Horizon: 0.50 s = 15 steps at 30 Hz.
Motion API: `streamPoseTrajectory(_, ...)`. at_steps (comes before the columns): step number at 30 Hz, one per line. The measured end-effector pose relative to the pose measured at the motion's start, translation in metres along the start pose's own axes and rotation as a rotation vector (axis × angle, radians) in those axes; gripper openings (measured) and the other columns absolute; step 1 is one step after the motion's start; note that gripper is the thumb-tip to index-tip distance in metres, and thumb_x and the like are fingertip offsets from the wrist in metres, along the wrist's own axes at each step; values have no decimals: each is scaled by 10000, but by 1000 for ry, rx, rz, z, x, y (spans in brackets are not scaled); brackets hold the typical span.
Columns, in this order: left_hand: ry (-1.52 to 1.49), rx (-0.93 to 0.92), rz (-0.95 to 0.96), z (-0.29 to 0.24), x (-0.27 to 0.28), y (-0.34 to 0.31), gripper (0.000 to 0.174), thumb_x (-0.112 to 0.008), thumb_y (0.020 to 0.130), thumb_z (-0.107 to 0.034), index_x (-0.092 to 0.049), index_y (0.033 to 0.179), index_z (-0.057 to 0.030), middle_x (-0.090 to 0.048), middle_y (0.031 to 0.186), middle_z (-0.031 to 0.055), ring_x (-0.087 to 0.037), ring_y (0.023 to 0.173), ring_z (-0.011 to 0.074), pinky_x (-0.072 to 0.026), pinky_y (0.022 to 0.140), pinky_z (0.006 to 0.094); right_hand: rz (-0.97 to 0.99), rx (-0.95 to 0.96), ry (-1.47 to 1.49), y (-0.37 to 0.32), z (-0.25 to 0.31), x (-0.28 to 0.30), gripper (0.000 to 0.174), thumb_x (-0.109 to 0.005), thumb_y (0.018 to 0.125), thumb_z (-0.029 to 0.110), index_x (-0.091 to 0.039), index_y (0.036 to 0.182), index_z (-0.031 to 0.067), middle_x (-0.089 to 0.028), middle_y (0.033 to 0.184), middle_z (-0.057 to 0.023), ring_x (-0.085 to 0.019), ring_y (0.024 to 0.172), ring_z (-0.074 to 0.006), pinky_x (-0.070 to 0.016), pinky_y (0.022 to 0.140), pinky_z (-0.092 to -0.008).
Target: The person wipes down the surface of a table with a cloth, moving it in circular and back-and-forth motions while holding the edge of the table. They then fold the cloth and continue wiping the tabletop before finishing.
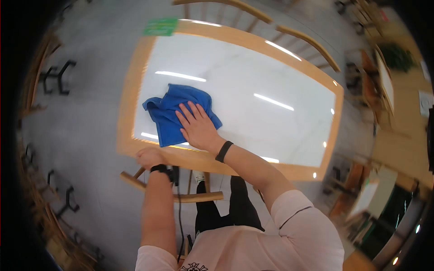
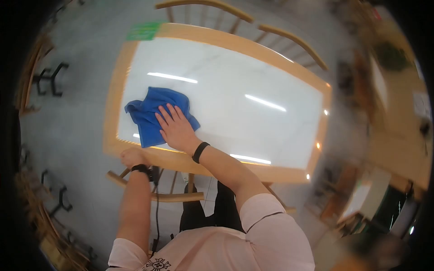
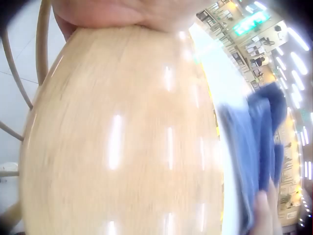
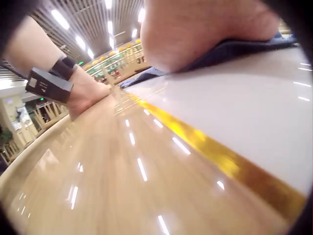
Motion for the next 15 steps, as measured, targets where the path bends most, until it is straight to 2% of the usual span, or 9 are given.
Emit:
streamPoseTrajectory(1, 531, -200, 317, -27, 115, -33, 348, -841, 855, -356, -762, 1142, -175, -752, 1090, 24, -757, 982, 167, -606, 778, 306, -27, -76, 4, -21, -18, 10, 622, -558, 1018, 356, -477, 1552, 48, -391, 1648, -202, -318, 1528, -426, -211, 1271, -548)
streamPoseTrajectory(3, 487, -297, 346, -28, 125, -36, 656, -834, 863, -400, -595, 1241, 80, -734, 1087, 120, -756, 989, 209, -614, 741, 369, -33, -216, -41, -71, -58, 28, 641, -561, 1015, 361, -463, 1558, 35, -390, 1647, -210, -319, 1528, -429, -211, 1269, -557)
streamPoseTrajectory(5, 410, -104, 214, -10, 67, -5, 665, -949, 726, -416, -686, 1202, -33, -744, 1128, 71, -760, 1004, 210, -623, 759, 345, -17, -397, -109, -126, -98, 46, 667, -564, 1010, 376, -450, 1564, 23, -389, 1647, -218, -326, 1528, -430, -218, 1263, -575)
streamPoseTrajectory(6, 417, -132, 203, -2, 55, 2, 665, -949, 726, -416, -686, 1202, -33, -744, 1128, 71, -760, 1004, 210, -623, 759, 345, 6, -489, -175, -156, -119, 59, 673, -563, 1008, 387, -451, 1565, 26, -389, 1649, -215, -326, 1529, -430, -222, 1260, -577)
streamPoseTrajectory(8, 501, -174, 68, 2, 47, 9, 552, -957, 730, -368, -738, 1179, -133, -745, 1180, 29, -760, 1031, 203, -628, 804, 333, -43, -685, -249, -224, -166, 71, 694, -607, 985, 371, -446, 1565, 26, -375, 1654, -215, -314, 1528, -437, -231, 1255, -582)
streamPoseTrajectory(11, 477, -189, 159, -10, 90, -11, 544, -952, 732, -392, -750, 1173, -145, -752, 1195, 32, -758, 1054, 193, -626, 842, 322, -182, -948, -359, -336, -225, 96, 714, -649, 956, 420, -469, 1576, 115, -344, 1673, -223, -330, 1519, -459, -237, 1242, -595)
streamPoseTrajectory(12, 498, -194, 70, -6, 80, -6, 461, -943, 746, -381, -773, 1112, -156, -768, 1136, 28, -759, 1036, 177, -625, 816, 312, -192, -1007, -407, -373, -243, 102, 711, -645, 965, 436, -462, 1584, 137, -348, 1668, -234, -336, 1512, -474, -250, 1228, -604)
streamPoseTrajectory(14, 544, -246, 74, 1, 64, 12, 434, -933, 749, -402, -781, 1084, -171, -772, 1115, 24, -758, 1030, 174, -621, 813, 317, -232, -1178, -422, -441, -271, 107, 694, -580, 1002, 481, -454, 1597, 146, -350, 1667, -247, -305, 1529, -487, -222, 1247, -592)
streamPoseTrajectory(15, 580, -288, 86, 6, 58, 13, 409, -923, 751, -423, -789, 1056, -186, -776, 1093, 20, -757, 1025, 170, -617, 809, 323, -251, -1258, -460, -468, -280, 106, 673, -562, 1020, 474, -454, 1594, 140, -358, 1657, -263, -328, 1512, -496, -242, 1236, -587)
Point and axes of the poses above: each hand's wrist, its own y-axis towards the middle knuckle, its own x-axis out of the back of the hand, z = x × y, the point moved 4 cm from there along y, towards the middle knuckle
